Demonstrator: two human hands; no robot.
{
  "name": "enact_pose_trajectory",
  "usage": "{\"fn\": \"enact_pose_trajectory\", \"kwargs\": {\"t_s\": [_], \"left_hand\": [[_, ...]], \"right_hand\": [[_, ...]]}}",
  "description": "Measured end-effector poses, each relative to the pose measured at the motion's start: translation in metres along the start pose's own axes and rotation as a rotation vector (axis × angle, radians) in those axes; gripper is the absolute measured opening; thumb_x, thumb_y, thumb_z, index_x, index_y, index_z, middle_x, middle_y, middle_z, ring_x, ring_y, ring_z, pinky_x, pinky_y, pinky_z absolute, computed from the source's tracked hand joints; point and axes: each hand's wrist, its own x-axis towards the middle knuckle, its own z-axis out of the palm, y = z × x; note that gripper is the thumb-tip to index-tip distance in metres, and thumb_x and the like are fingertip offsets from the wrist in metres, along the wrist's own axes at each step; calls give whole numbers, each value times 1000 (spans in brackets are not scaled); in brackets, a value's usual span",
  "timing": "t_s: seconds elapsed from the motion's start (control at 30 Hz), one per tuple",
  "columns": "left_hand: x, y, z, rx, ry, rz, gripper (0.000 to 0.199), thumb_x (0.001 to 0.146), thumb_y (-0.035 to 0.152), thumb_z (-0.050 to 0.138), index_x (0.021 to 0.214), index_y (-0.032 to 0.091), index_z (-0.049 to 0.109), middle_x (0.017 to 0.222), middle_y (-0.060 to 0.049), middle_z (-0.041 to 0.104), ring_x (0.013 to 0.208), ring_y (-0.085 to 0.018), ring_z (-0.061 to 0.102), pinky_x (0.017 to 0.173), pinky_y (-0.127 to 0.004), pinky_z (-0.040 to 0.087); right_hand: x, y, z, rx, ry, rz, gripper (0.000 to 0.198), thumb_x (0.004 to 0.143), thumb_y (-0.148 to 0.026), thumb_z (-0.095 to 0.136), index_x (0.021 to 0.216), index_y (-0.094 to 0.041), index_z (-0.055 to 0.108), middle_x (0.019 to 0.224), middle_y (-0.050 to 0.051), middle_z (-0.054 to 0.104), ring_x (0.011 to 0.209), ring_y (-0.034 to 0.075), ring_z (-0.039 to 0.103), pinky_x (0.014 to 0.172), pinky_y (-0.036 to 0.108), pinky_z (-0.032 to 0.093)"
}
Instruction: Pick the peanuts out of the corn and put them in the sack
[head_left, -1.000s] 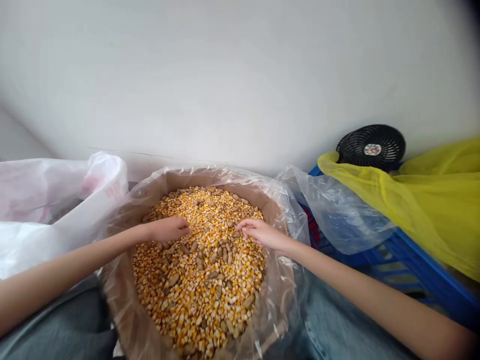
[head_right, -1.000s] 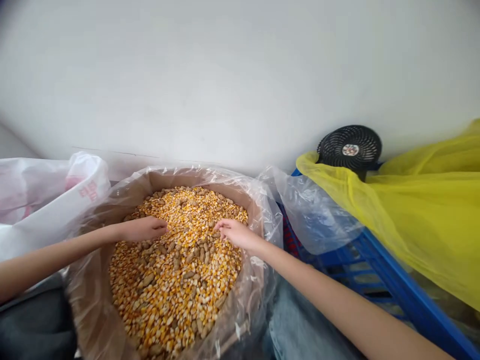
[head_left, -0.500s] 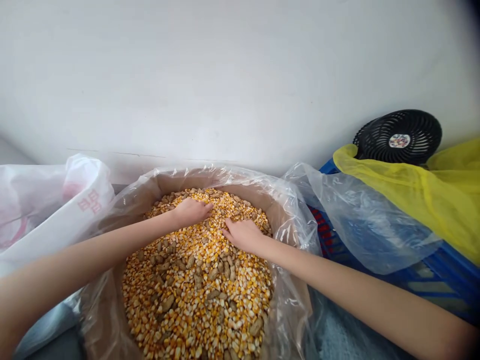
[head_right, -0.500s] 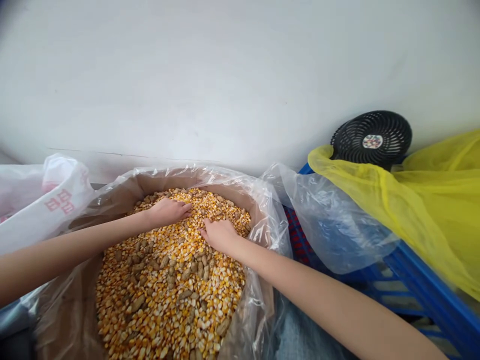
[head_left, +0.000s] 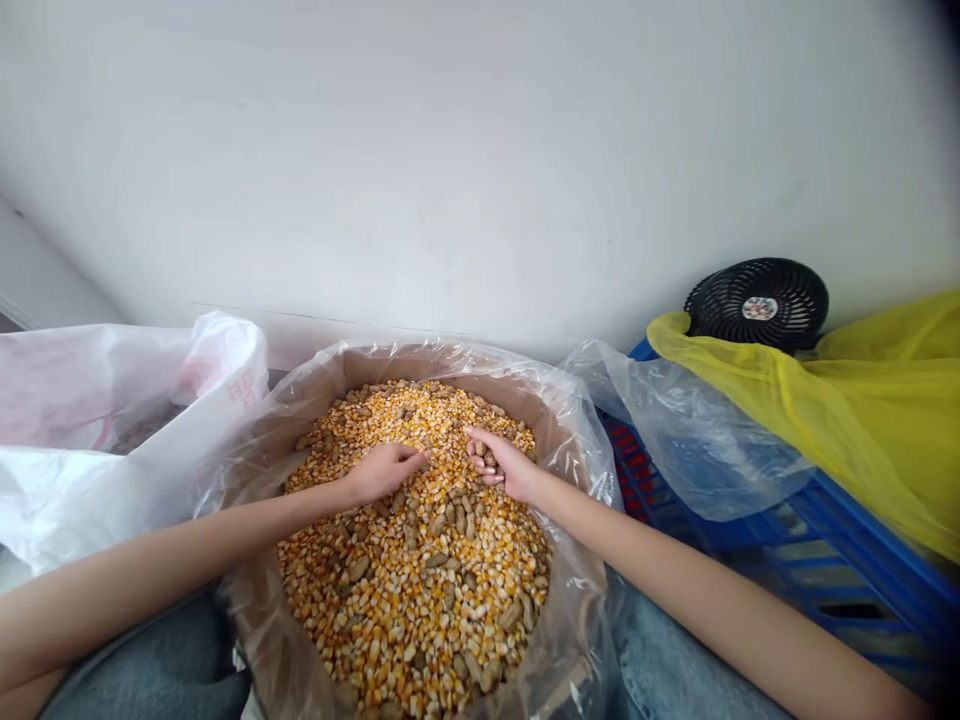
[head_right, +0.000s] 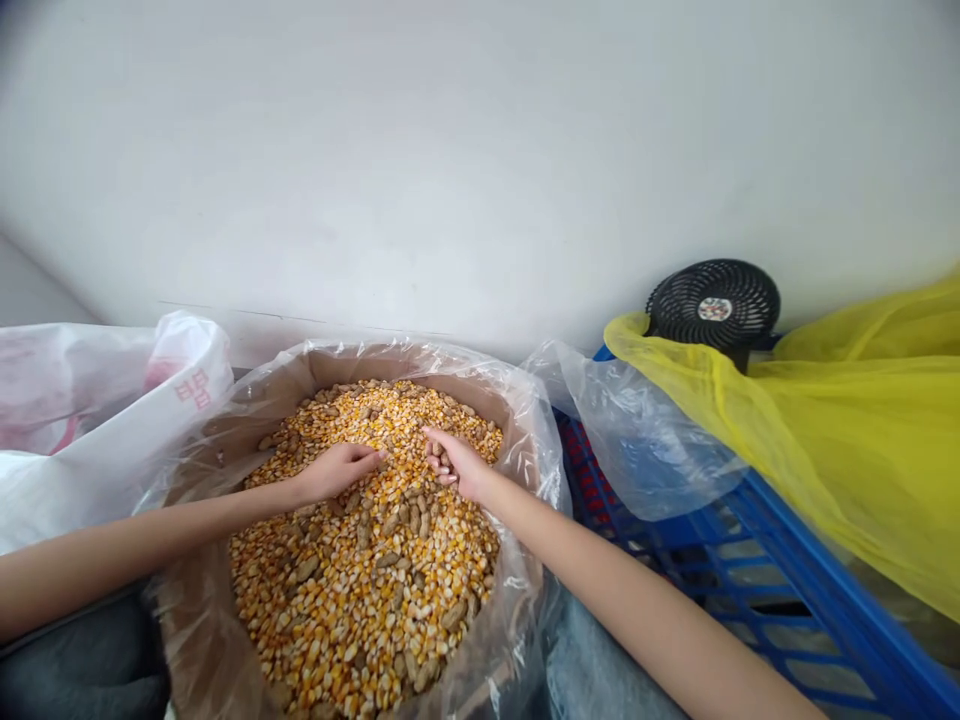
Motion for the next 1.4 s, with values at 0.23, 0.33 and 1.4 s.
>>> {"fn": "enact_pose_trajectory", "kwargs": {"t_s": [0.23,0.33,1.4], "left_hand": [[9,-14,-7,-752,-68,-328,34,66,49,45,61,17,39,47,7,34,36,-4,29,34,-17,20],[13,-26,-9,-847,-68,-346,25,66,40,50,71,17,46,50,8,32,35,-3,25,33,-16,15],[-7,2,-28,781,-310,239,42,63,60,45,67,21,58,55,-3,56,50,-15,49,47,-22,28]], "right_hand": [[-14,-11,-12,346,-142,139,32,70,-44,49,59,-14,41,57,-1,47,40,3,37,29,10,9],[-14,-11,-12,321,-154,151,30,70,-38,50,55,-14,39,54,-3,45,35,2,31,29,11,6],[-30,7,-17,-1607,214,-356,17,74,-30,45,80,-21,58,71,2,61,64,14,54,56,22,33]]}}
